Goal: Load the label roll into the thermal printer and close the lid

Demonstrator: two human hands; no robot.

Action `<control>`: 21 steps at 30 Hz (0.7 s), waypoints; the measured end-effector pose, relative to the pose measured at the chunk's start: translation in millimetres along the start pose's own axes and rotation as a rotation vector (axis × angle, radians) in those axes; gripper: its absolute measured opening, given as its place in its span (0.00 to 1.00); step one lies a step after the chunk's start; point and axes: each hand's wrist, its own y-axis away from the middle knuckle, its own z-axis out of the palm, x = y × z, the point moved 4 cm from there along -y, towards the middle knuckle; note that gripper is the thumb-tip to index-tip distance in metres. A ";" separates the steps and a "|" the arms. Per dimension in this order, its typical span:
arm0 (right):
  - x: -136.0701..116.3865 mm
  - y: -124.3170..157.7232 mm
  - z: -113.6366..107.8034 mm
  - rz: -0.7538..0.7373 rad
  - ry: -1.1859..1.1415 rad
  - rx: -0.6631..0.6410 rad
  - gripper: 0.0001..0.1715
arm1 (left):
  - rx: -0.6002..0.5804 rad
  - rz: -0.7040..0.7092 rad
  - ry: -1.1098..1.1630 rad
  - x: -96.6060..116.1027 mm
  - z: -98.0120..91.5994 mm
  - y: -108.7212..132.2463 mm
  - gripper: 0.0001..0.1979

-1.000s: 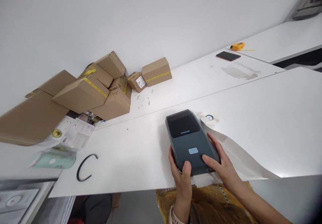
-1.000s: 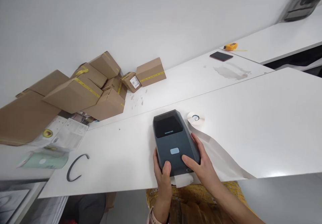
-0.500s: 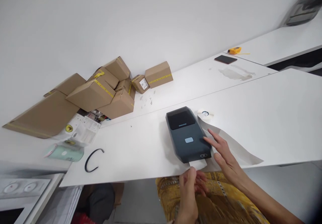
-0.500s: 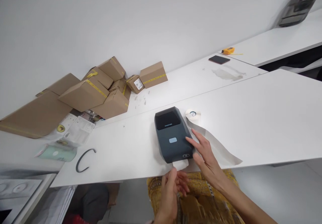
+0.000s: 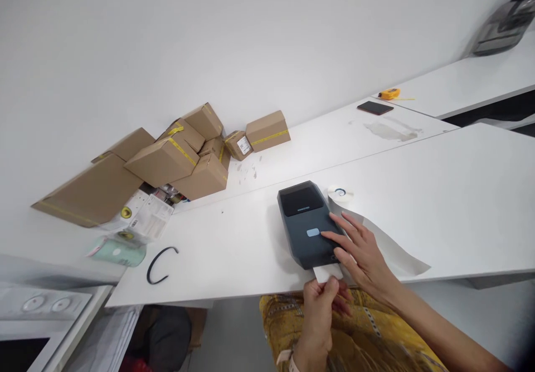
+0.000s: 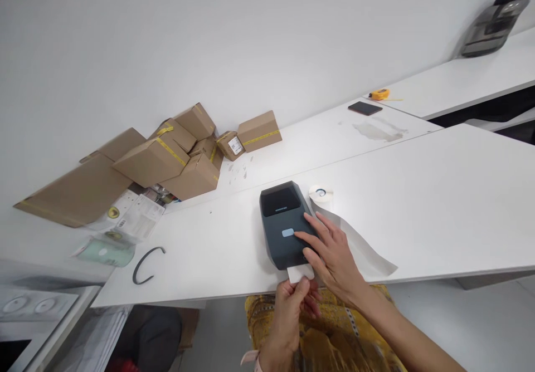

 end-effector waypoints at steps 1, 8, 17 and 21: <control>-2.7 -5.2 1.5 -0.036 0.044 -0.011 0.21 | -0.042 -0.007 -0.022 -0.9 -1.6 2.3 0.31; -8.2 -14.1 13.9 -0.121 0.242 -0.040 0.21 | 0.196 0.115 -0.100 -3.8 -55.0 10.1 0.25; -2.0 -9.8 13.5 -0.062 0.079 -0.111 0.27 | 0.370 0.559 -0.208 38.7 -48.7 0.9 0.41; 4.0 -6.2 2.1 -0.009 -0.078 -0.111 0.38 | 0.257 0.524 -0.201 32.9 -32.7 -10.9 0.53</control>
